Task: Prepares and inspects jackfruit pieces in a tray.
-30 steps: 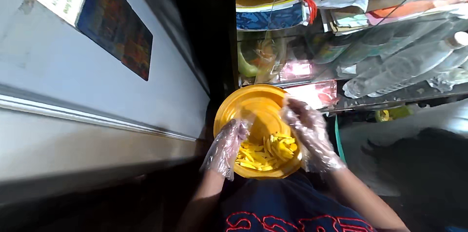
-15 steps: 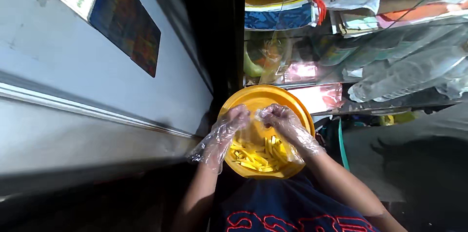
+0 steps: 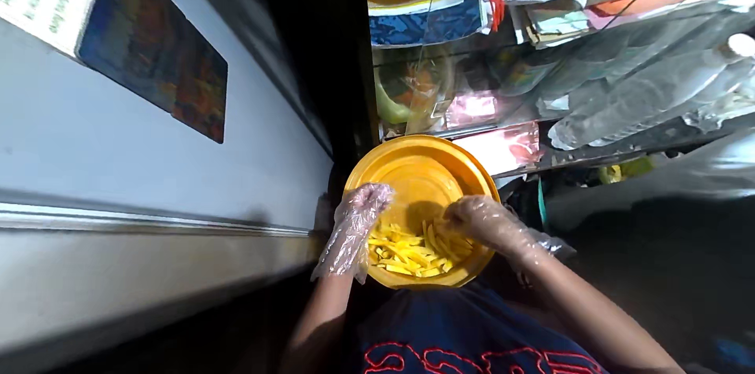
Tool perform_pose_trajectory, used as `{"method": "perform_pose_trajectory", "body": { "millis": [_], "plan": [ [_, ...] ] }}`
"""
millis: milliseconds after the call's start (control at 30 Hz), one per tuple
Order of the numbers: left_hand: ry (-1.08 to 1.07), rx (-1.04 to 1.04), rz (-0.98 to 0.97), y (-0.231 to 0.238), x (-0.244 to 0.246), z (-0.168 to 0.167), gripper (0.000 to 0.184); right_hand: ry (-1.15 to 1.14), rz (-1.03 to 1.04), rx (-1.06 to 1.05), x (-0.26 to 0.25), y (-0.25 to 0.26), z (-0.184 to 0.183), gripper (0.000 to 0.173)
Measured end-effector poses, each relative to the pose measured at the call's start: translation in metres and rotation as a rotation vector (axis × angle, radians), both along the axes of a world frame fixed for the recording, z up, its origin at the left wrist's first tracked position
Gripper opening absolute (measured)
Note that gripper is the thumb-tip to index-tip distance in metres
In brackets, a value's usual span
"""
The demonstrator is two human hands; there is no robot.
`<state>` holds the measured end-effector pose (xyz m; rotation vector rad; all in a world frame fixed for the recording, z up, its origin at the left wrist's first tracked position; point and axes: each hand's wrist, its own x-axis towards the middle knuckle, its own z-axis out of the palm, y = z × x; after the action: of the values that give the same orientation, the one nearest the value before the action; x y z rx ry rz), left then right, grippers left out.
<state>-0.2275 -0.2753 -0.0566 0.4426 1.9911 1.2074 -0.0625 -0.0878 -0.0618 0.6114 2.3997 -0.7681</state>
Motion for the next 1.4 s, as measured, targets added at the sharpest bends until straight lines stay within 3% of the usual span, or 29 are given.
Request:
{"method": "perform_pose_trajectory", "body": {
  "millis": [100,167,300,367,500,600,700,867,1033,1133,1300,1400],
  "plan": [
    [0.007,-0.001,0.020,0.003,0.009,-0.006,0.022,-0.061,0.108,0.002,0.003,-0.021,-0.001,0.051],
    [0.042,-0.029,0.024,0.004,0.013,-0.008,0.023,0.018,0.082,-0.024,0.001,-0.028,0.001,0.057],
    [0.042,-0.058,0.020,0.008,0.023,0.005,0.023,0.491,-0.326,-0.292,0.000,-0.019,-0.001,0.031],
    [0.061,-0.046,0.018,0.009,0.029,0.011,0.021,0.580,-0.505,-0.514,-0.006,-0.014,0.009,0.028],
    [0.182,-0.091,-0.058,0.014,0.034,0.019,0.021,0.493,-0.426,-0.634,-0.021,-0.010,0.022,0.033],
    [0.199,-0.101,-0.055,0.015,0.038,0.025,0.026,0.490,-0.396,-0.597,-0.031,-0.016,0.013,0.013],
    [0.136,-0.100,0.011,0.018,0.036,0.028,0.035,0.543,-0.374,-0.474,-0.035,-0.022,0.006,0.021],
    [0.291,-0.093,-0.010,0.028,0.039,0.013,0.031,0.704,-0.279,-0.185,-0.038,-0.048,0.010,0.027],
    [0.186,0.019,0.038,0.033,0.051,0.006,0.037,0.587,-0.122,0.060,-0.045,-0.056,0.019,0.018],
    [0.044,0.100,0.081,0.031,0.052,0.005,0.038,0.705,-0.052,0.166,-0.043,-0.062,0.015,0.019],
    [-0.051,0.124,0.178,0.042,0.045,0.011,0.062,0.618,-0.211,0.089,-0.044,-0.042,0.009,0.026],
    [-0.166,0.288,0.091,0.030,0.033,-0.011,0.056,0.697,-0.370,-0.056,-0.038,-0.039,0.007,0.025]
  ]
}}
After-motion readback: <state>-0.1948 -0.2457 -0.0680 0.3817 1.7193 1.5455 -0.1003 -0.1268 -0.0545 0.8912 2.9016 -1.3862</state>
